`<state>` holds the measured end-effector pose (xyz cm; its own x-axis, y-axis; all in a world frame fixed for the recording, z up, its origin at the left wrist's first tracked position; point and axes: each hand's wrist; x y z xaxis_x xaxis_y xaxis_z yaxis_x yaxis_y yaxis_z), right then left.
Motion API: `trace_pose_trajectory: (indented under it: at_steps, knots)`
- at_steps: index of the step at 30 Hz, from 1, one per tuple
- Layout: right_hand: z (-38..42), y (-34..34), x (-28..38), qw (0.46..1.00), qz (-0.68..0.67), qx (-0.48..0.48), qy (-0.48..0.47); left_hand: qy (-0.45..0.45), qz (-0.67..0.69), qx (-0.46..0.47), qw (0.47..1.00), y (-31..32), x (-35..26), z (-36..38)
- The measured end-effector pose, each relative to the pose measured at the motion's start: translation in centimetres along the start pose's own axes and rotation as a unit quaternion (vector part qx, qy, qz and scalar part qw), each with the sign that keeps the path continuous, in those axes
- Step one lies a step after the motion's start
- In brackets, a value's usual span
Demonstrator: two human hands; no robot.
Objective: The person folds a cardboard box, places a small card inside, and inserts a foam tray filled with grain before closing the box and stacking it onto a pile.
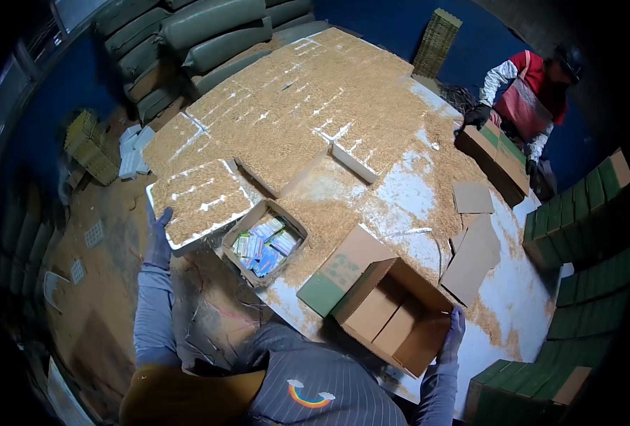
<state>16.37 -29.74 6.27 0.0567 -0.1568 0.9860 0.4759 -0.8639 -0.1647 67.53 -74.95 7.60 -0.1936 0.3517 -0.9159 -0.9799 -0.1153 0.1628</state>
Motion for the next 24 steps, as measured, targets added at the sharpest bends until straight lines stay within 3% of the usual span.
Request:
trace_pose_trajectory:
  at_steps: [3,4,9,11,14,17,18,19,21,23,24]
  knots:
    - [0.5,-0.2,-1.0,0.998,0.025,-0.019,-0.06,-0.067,0.087,0.16,0.981,-1.0,-3.9,2.0]
    - [0.7,0.0,-0.6,0.995,0.03,-0.025,-0.087,-0.066,0.084,0.17,0.98,-0.1,-5.0,2.8]
    - [-0.3,-0.9,-1.3,0.995,0.075,-0.014,-0.057,-0.204,0.065,0.271,0.938,12.4,-6.2,9.7]
    - [-1.5,-1.5,-2.6,0.999,0.018,0.002,-0.045,-0.244,0.035,0.373,0.894,18.5,-4.2,12.7]
    - [-3.3,-2.8,-3.4,0.992,0.093,0.04,-0.076,-0.253,-0.018,0.491,0.833,26.4,-0.8,19.1]
    - [-3.8,-4.2,-3.7,0.999,-0.011,0.032,-0.032,-0.238,-0.052,0.563,0.789,31.0,4.3,23.7]
    - [-3.5,-4.7,-3.8,0.998,-0.059,0.028,-0.01,-0.176,-0.143,0.592,0.773,31.8,6.6,23.8]
    - [-3.3,-5.1,-4.0,0.993,-0.115,0.023,0.016,-0.182,-0.147,0.6,0.765,31.9,8.6,23.9]
    - [-2.8,-5.4,-4.3,0.978,-0.201,0.022,0.059,-0.136,-0.176,0.57,0.791,32.1,9.7,24.9]
    - [-2.7,-5.2,-4.6,0.97,-0.227,0.035,0.082,-0.226,-0.146,0.573,0.774,30.7,9.1,24.6]
    - [-2.9,-4.9,-4.6,0.971,-0.218,0.044,0.084,-0.165,-0.197,0.588,0.767,29.5,9.3,23.5]
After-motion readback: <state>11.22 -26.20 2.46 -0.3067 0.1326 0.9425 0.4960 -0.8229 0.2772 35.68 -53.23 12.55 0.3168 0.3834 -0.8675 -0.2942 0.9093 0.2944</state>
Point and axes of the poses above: each hand's wrist, its own z-axis away from the middle knuckle, its own y-axis out of the palm, x = y × z, and after that the axes turned 11 degrees about -y, right-handed
